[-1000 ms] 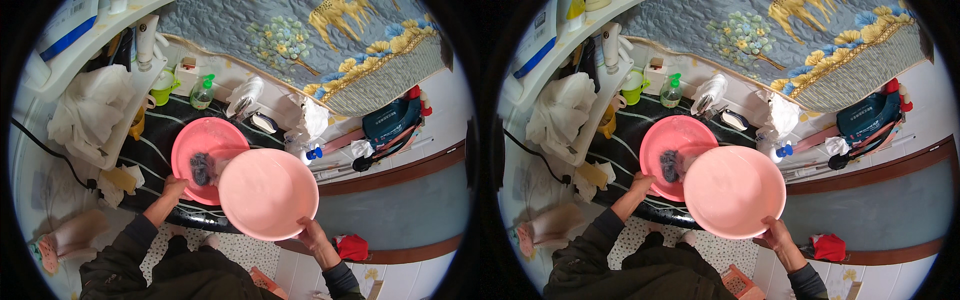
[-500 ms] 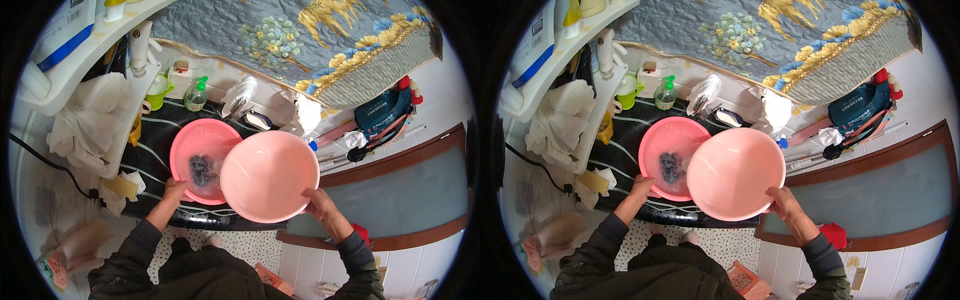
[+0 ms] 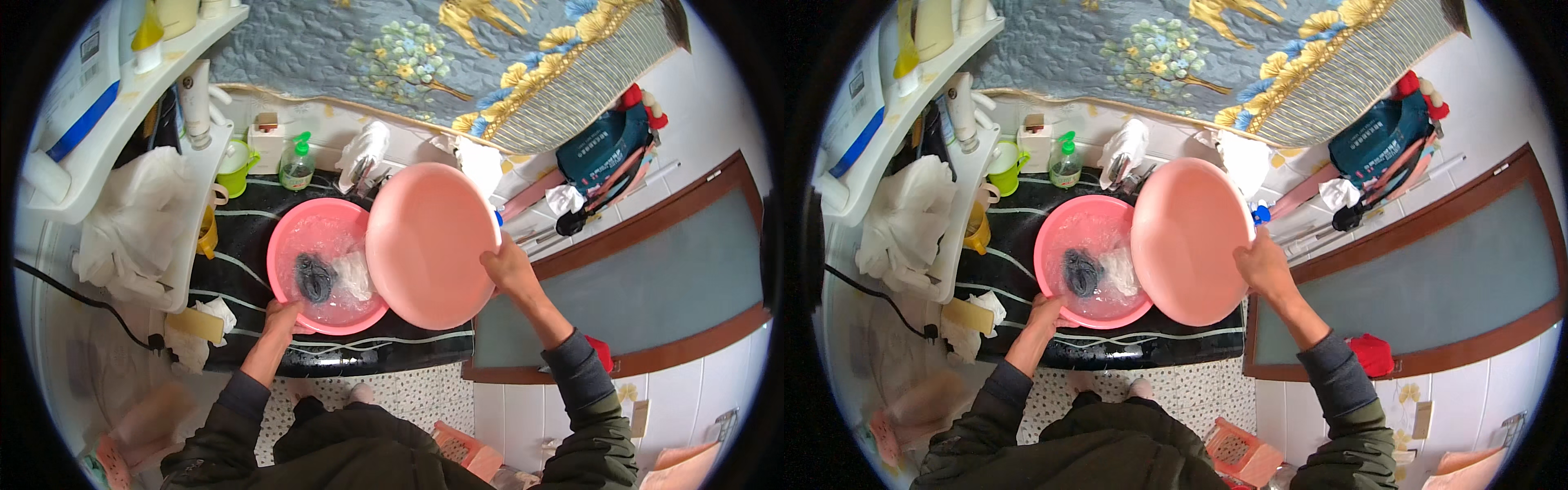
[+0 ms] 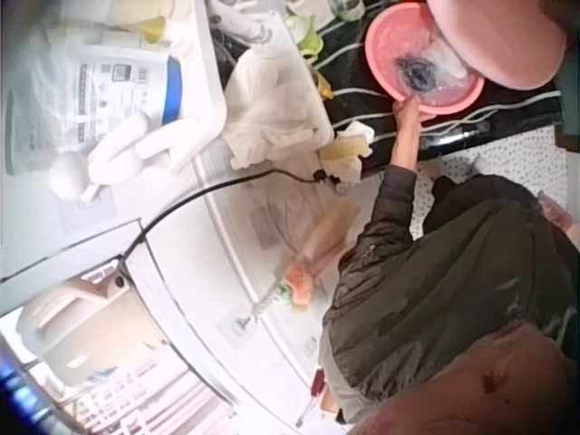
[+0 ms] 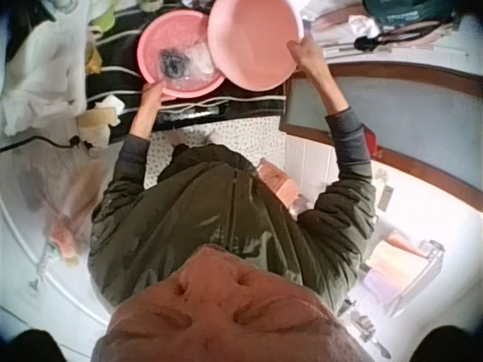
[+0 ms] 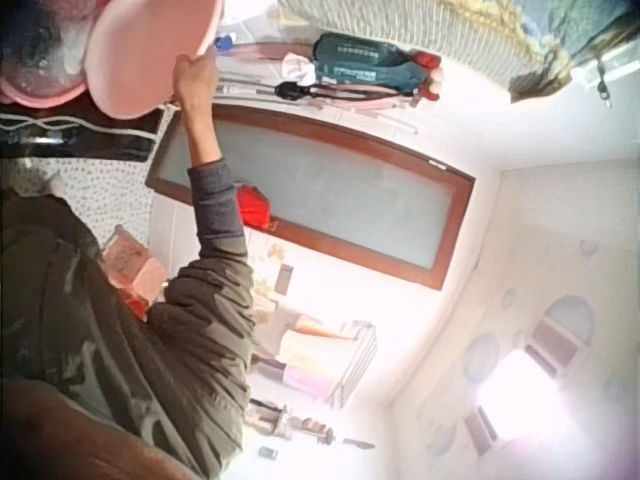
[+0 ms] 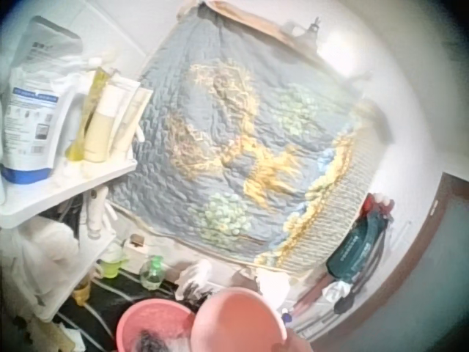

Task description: The person washes several small garments by hand in a pink basin filled with soapy water. They scrub and rinse the items, wring them out, and place them on a nearby stool. The person then refills the basin with water from a tap and continues washing.

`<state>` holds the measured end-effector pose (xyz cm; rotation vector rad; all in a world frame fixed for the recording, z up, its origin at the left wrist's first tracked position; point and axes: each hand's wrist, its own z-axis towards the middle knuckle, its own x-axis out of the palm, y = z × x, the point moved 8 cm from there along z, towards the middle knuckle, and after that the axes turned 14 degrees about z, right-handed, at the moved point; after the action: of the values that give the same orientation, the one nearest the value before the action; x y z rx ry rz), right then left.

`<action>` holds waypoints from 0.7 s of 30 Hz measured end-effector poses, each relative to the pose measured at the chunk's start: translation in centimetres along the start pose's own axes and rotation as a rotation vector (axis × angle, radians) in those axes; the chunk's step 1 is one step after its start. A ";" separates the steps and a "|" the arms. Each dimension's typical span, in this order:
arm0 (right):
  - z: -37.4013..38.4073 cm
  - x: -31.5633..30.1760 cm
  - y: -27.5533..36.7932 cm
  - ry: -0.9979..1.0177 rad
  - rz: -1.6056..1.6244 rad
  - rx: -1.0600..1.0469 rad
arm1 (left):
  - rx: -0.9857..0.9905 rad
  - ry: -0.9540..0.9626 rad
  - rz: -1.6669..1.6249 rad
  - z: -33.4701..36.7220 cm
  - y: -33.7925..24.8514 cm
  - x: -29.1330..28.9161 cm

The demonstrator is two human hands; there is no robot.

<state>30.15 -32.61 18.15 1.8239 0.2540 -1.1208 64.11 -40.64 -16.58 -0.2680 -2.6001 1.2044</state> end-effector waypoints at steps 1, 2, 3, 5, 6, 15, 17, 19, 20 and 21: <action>-0.2 -0.2 0.6 -0.042 -0.070 -0.068 | -0.006 0.003 -0.001 0.1 0.1 0.0; -0.7 -0.2 1.4 -0.084 -0.142 -0.134 | -0.011 0.007 -0.002 0.2 0.2 0.0; -1.0 0.2 2.5 -0.120 -0.213 -0.205 | -0.018 0.004 -0.005 0.3 0.3 -0.4; -2.2 0.9 4.2 -0.159 -0.230 -0.174 | -0.030 0.023 0.018 0.7 0.3 -0.4; -2.6 1.4 4.4 -0.175 -0.233 -0.181 | -0.028 0.018 0.027 0.4 0.1 -0.5; -5.6 2.4 6.2 -0.346 -0.240 -0.377 | -0.020 0.082 0.070 -0.9 -1.2 0.5; -6.3 2.7 7.0 -0.320 -0.224 -0.312 | -0.018 0.084 0.070 -0.8 -1.2 0.1; -6.7 2.4 6.9 -0.288 -0.200 -0.212 | -0.012 0.093 0.066 -1.1 -1.7 0.3; -6.8 2.3 6.5 -0.302 -0.202 -0.237 | -0.021 0.096 0.066 -0.8 -1.4 0.0; -6.9 2.0 5.7 -0.320 -0.207 -0.261 | -0.029 0.103 0.066 -0.4 -1.1 -0.1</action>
<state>38.68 -30.64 20.95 1.3887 0.3866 -1.4327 64.26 -41.08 -15.44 -0.4131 -2.5395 1.1432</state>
